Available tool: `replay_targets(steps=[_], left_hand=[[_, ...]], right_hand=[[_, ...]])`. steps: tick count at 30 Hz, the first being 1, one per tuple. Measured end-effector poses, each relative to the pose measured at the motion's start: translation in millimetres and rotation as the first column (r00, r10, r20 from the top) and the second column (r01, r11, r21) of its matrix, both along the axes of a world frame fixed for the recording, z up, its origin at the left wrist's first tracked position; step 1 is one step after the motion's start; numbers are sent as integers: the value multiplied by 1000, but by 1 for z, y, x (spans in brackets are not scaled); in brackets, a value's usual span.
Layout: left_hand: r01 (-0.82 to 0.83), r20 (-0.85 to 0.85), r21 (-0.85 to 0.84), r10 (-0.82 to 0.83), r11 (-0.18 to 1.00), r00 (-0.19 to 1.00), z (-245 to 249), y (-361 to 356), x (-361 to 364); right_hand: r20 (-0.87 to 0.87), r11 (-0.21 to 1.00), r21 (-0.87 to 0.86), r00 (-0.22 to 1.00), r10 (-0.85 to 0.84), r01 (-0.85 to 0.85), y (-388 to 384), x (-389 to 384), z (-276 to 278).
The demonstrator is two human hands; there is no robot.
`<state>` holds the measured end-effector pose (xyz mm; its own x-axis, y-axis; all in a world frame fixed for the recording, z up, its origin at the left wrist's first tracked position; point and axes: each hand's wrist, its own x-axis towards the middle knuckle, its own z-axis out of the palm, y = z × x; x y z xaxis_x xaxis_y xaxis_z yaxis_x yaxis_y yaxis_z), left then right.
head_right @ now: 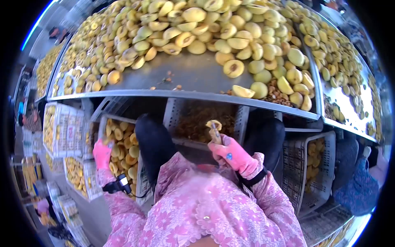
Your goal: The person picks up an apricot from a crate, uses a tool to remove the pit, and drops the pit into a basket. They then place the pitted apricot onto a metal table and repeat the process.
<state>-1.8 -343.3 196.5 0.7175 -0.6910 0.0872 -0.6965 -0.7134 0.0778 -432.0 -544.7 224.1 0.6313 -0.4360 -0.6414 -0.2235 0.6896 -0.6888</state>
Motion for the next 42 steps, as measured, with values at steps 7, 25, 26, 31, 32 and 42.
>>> replay_targets(steps=[7,25,26,31,32,42], left_hand=[[172,-516,-519,-468,837,718,49,-147,-75],[126,-805,-589,-593,798,-7,-9,-343,-307],[4,-817,-568,-564,823,-120,-5,-338,-300],[-320,-765,-343,-460,883,-451,23,-293,-264],[-350,-746,-314,-458,882,-483,26,-284,-258],[-409,-764,-341,-503,847,-404,27,-213,-241]], right_hand=[[149,987,39,976,-161,157,-10,-29,9],[179,906,-221,928,-327,361,-15,-83,-10],[82,784,-550,953,-291,286,-9,-76,-26],[-293,657,-677,940,174,-332,-13,-58,-56],[-361,591,-636,868,340,-496,-16,-55,-56],[124,995,-91,992,-33,45,-6,-18,23]])
